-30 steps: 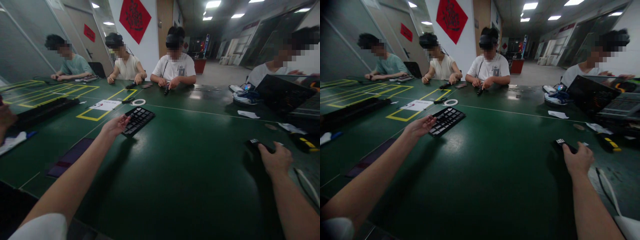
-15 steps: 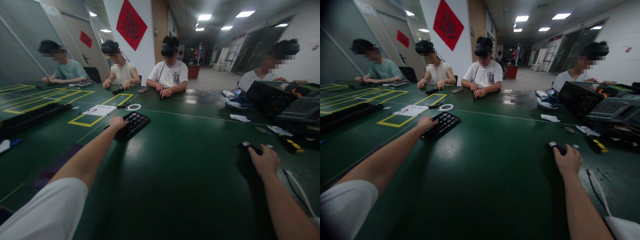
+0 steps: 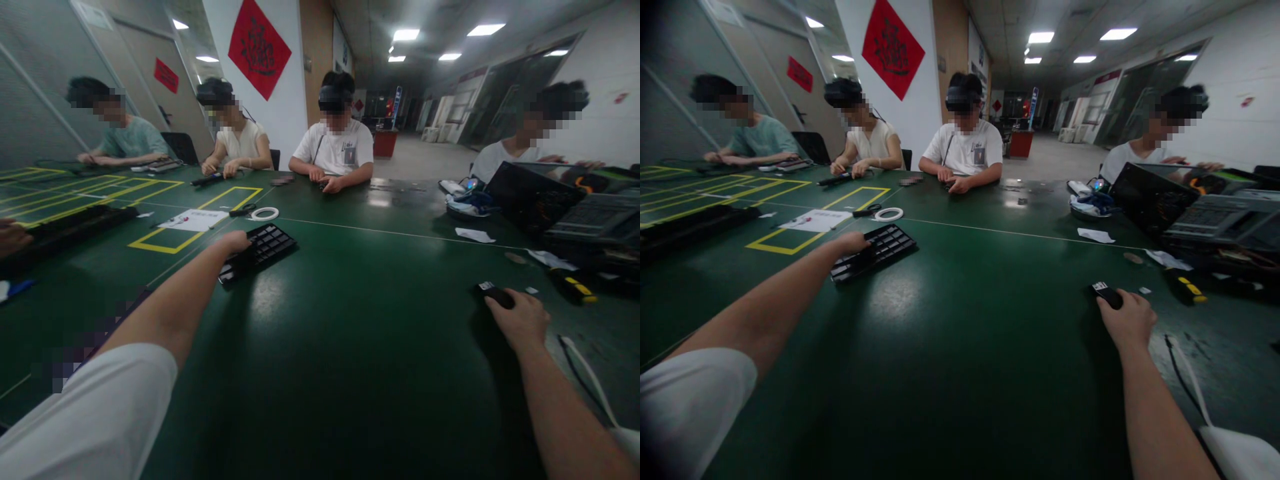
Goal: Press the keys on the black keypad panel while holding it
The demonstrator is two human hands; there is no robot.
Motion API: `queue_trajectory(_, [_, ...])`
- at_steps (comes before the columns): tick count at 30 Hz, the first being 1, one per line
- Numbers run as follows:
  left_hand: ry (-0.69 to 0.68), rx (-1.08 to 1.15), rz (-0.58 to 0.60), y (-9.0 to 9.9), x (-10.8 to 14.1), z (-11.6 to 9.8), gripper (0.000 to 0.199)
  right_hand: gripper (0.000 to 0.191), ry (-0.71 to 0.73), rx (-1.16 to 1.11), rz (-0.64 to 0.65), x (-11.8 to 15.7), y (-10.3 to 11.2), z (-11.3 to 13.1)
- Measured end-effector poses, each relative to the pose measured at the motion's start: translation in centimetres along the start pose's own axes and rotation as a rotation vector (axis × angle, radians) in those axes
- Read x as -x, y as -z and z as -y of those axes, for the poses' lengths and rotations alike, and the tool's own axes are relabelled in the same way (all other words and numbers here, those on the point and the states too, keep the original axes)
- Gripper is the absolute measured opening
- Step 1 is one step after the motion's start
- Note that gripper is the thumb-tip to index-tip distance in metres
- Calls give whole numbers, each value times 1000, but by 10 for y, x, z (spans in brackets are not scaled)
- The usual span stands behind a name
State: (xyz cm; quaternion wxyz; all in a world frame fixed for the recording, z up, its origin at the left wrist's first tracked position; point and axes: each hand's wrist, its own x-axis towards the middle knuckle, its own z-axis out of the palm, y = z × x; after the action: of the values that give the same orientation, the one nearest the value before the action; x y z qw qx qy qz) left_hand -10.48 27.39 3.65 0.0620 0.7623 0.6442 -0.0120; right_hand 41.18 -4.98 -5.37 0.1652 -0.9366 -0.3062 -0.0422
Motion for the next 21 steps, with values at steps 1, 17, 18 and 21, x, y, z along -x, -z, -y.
queue_trajectory(1, [16, -19, 38, 2, 0, -1, 18, 55, -1, 0, -3, -1, -2, -1])
queue_trajectory(17, [-3, -61, 158, 12, 22, -20, 19, 53, 150, -60, -39, -5, -7, -4])
queue_trajectory(18, [-6, -46, 161, 12, 27, -22, 21, 53, 178, -81, -35, -5, -8, -4])
queue_trajectory(21, [45, 121, 162, 8, 44, -36, 23, 50, 270, -214, -14, -2, -8, 7])
